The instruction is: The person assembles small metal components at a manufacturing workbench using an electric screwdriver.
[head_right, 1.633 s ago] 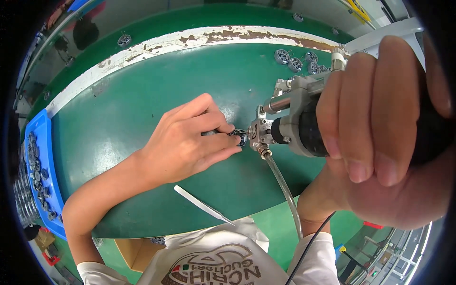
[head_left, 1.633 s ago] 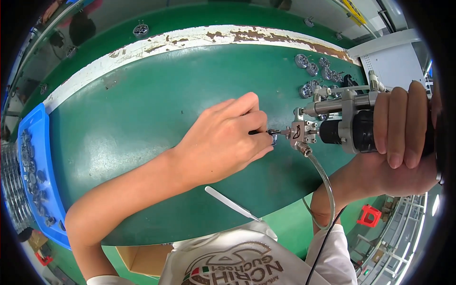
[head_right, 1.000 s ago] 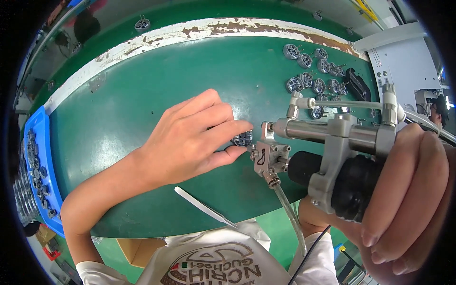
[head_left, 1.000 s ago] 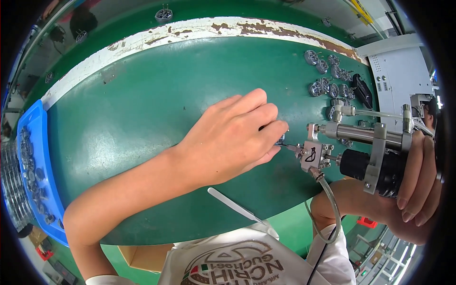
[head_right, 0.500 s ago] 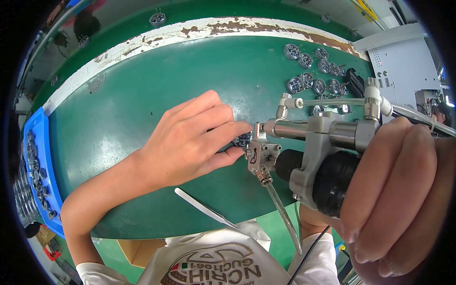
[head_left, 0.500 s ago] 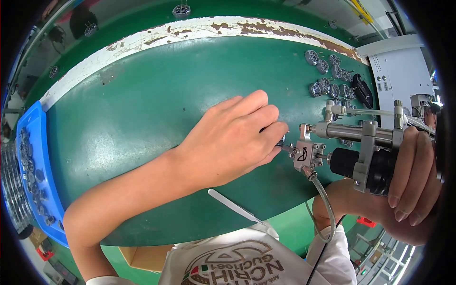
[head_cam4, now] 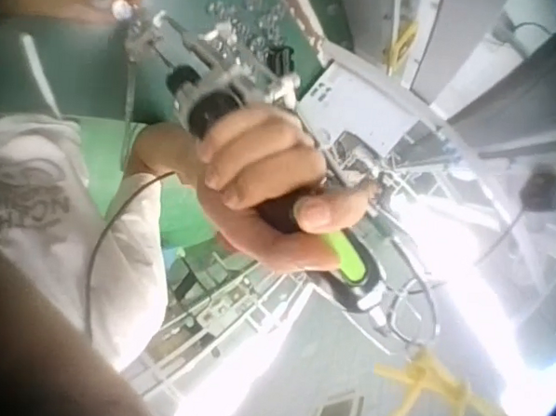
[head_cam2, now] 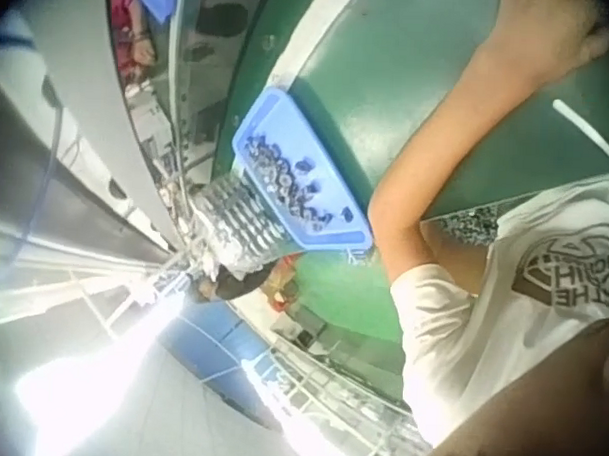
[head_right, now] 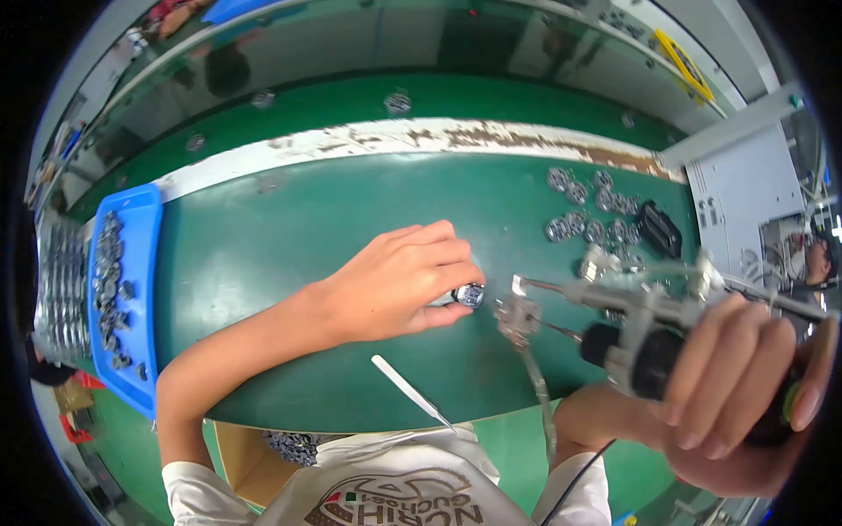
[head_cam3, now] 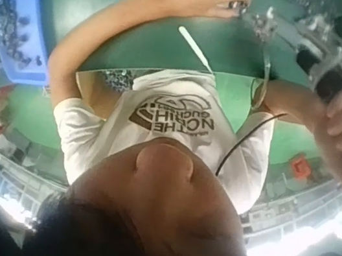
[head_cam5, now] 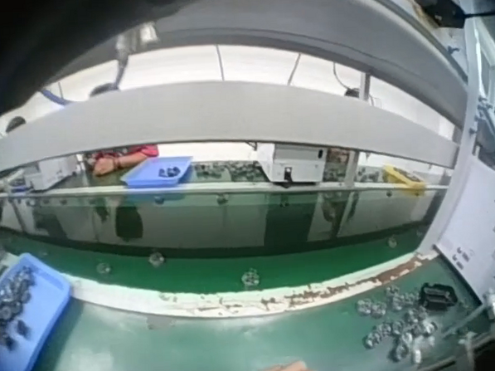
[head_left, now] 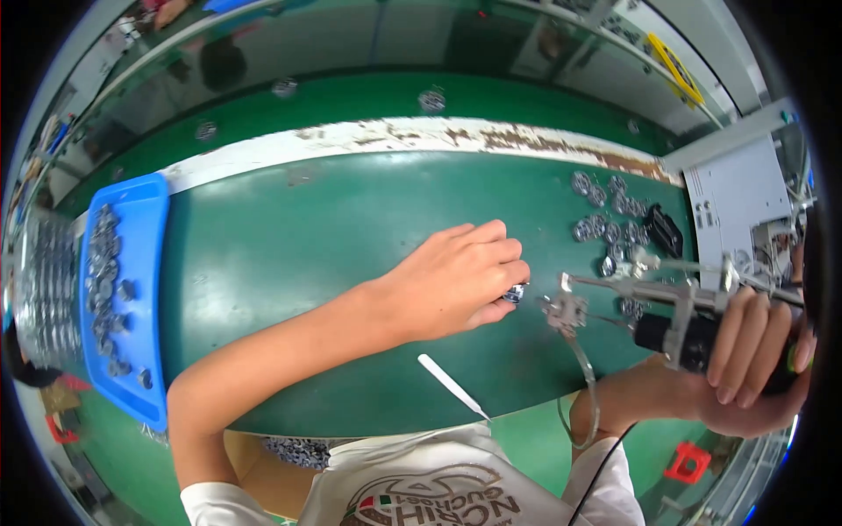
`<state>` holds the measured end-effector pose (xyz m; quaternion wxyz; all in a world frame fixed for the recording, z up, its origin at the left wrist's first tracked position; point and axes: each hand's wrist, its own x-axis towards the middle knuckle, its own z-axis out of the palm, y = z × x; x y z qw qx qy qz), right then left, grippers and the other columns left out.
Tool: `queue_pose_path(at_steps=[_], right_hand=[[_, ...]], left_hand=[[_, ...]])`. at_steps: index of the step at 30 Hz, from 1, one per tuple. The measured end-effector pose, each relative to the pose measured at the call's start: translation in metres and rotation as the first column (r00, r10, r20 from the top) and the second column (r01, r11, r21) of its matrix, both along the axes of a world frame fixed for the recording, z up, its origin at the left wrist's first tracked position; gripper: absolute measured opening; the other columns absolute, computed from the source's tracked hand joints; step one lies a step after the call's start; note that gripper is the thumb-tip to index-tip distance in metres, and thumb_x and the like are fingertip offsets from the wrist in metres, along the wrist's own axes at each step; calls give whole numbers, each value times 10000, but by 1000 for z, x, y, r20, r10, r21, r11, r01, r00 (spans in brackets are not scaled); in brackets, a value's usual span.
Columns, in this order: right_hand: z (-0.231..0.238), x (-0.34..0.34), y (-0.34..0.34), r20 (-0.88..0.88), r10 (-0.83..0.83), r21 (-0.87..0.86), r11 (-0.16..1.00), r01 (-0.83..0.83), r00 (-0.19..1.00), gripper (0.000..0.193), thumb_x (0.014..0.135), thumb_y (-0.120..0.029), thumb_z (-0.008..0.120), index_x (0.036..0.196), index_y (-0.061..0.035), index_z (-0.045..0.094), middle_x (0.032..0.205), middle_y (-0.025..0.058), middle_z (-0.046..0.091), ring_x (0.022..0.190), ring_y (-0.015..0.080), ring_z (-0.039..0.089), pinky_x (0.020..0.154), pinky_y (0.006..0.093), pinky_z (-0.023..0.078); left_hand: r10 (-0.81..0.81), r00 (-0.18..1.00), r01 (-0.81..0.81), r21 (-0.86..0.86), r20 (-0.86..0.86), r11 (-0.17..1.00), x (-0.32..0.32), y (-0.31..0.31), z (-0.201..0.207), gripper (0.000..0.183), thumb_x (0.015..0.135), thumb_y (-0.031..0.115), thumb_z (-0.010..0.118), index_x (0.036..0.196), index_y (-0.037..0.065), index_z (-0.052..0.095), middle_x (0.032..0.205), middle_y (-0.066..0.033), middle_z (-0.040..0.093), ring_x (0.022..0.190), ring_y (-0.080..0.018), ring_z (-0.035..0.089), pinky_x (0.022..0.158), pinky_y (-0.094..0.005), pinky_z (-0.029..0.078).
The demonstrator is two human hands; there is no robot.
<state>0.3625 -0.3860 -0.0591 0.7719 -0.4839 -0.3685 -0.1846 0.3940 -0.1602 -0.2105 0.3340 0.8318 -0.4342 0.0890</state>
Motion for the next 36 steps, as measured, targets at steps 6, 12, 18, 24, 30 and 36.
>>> queue_pose_path(at_steps=[6,12,18,24,30,36], right_hand=[[-6,-9,-34,-2,-3,9,1000,3,1000,218,1066,-280,510,977,-95,438,478,-9,465,326,87,398,321,178,344],[-11,-8,-26,13,9,-13,1000,-9,1000,256,1085,-321,491,990,-90,437,514,-4,487,367,88,437,343,200,389],[-10,-4,-27,2,89,-74,993,-88,996,281,1108,-349,463,1024,-83,430,566,1,490,405,103,441,393,234,424],[-6,0,-14,33,-5,-106,994,8,999,241,1111,-291,442,981,-89,464,516,-27,439,377,58,392,344,190,370],[-5,5,-16,-14,25,-121,992,-27,1000,314,1116,-386,416,1025,-87,442,548,-1,467,390,105,411,382,250,388],[-9,5,-22,-32,6,-124,992,-10,999,325,1114,-415,413,1032,-102,446,546,-5,470,387,104,408,383,248,388]], left_hand=[[356,931,-360,381,84,852,-28,102,87,264,793,120,794,1027,47,696,992,-113,686,1011,-312,643,910,-442,528],[853,414,-899,289,318,329,-85,202,115,347,787,33,771,1128,22,702,1105,-149,703,1089,-367,635,980,-438,496],[626,775,-631,157,83,760,6,155,82,257,846,67,739,1099,22,729,1139,-136,715,1144,-349,644,1022,-424,488],[408,898,-423,68,167,904,128,48,12,233,888,156,752,1107,84,778,1160,-95,744,1153,-309,658,979,-444,553],[302,949,-299,-45,92,953,172,19,-7,123,874,109,758,981,69,804,1021,-89,768,1050,-296,663,878,-432,562],[82,973,-62,-96,215,993,86,-4,8,131,796,117,817,924,93,798,891,-44,698,899,-256,631,797,-389,546]])
